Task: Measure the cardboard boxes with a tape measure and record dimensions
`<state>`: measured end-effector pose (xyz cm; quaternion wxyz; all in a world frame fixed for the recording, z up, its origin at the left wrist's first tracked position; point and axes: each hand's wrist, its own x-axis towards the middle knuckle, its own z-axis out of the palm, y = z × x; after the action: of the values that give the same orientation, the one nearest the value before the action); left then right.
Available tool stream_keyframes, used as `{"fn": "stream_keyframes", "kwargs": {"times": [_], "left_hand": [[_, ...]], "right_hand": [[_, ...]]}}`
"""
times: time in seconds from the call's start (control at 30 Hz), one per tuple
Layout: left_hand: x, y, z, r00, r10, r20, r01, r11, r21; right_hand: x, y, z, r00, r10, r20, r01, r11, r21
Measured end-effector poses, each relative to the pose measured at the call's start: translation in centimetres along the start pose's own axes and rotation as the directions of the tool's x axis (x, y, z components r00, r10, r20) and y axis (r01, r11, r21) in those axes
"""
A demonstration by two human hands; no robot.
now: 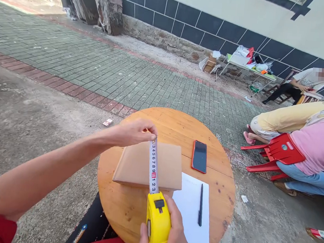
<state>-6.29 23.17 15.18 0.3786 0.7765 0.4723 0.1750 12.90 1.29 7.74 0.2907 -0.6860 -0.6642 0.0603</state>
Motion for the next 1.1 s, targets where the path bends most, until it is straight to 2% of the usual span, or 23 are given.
{"fn": "stream_keyframes", "kwargs": {"times": [0.07,0.17,0.27,0.37,0.43,0.53,0.63,0.7,0.73,0.8,0.87,0.9,0.97,1.03,1.1], "left_hand": [[-3.8,1.2,-0.6,0.990,0.064,-0.123,-0.072,0.996,-0.060],[-9.4,1.6,0.7,0.985,0.019,-0.173,-0.041,0.991,-0.125],[-13.4,0.7,5.0,0.977,-0.036,-0.209,0.000,0.986,-0.167],[-15.9,-0.5,11.0,0.945,-0.061,-0.320,-0.008,0.978,-0.209],[-17.4,-1.1,15.0,0.900,-0.034,-0.434,-0.071,0.972,-0.224],[-19.7,-1.8,19.4,0.917,-0.047,-0.397,-0.073,0.957,-0.282],[-21.5,-2.7,21.1,0.953,-0.115,-0.282,-0.008,0.917,-0.399],[-21.9,-3.2,21.2,0.962,-0.198,-0.188,0.069,0.841,-0.536],[-21.9,-3.3,21.2,0.958,-0.254,-0.133,0.117,0.770,-0.627],[-21.6,-3.1,21.4,0.937,-0.348,-0.005,0.202,0.555,-0.807],[-21.0,-2.6,21.7,0.921,-0.377,0.101,0.238,0.339,-0.910],[-20.7,-2.3,21.8,0.917,-0.379,0.123,0.235,0.264,-0.936],[-20.3,-2.0,22.1,0.914,-0.384,0.132,0.211,0.171,-0.962],[-20.1,-2.1,22.4,0.905,-0.405,0.128,0.193,0.124,-0.973],[-20.1,-2.5,22.7,0.894,-0.427,0.136,0.195,0.098,-0.976]], "right_hand": [[-0.1,0.9,-1.0,1.000,-0.026,-0.010,0.026,1.000,0.003],[-0.2,2.6,-1.4,0.969,-0.245,-0.039,0.247,0.968,0.047],[-0.6,3.5,-0.6,0.912,-0.409,-0.036,0.410,0.904,0.120],[-1.3,3.1,0.5,0.896,-0.442,-0.032,0.440,0.879,0.181],[-2.0,2.7,1.1,0.895,-0.443,-0.047,0.443,0.871,0.211],[-3.2,2.8,1.6,0.898,-0.437,-0.053,0.437,0.871,0.225],[-4.4,3.8,2.0,0.899,-0.438,0.001,0.424,0.869,0.255],[-5.1,4.6,2.5,0.899,-0.435,0.043,0.406,0.868,0.286],[-5.5,4.9,2.7,0.899,-0.435,0.061,0.399,0.867,0.299],[-6.1,5.3,3.2,0.891,-0.442,0.100,0.394,0.865,0.310],[-6.5,5.2,3.5,0.868,-0.472,0.154,0.411,0.857,0.312],[-6.6,5.1,3.4,0.847,-0.495,0.195,0.422,0.849,0.319],[-6.7,4.6,3.1,0.800,-0.518,0.303,0.415,0.842,0.345],[-6.7,4.1,2.6,0.760,-0.496,0.420,0.359,0.859,0.365],[-6.7,3.8,2.3,0.747,-0.438,0.500,0.285,0.891,0.354]]}}
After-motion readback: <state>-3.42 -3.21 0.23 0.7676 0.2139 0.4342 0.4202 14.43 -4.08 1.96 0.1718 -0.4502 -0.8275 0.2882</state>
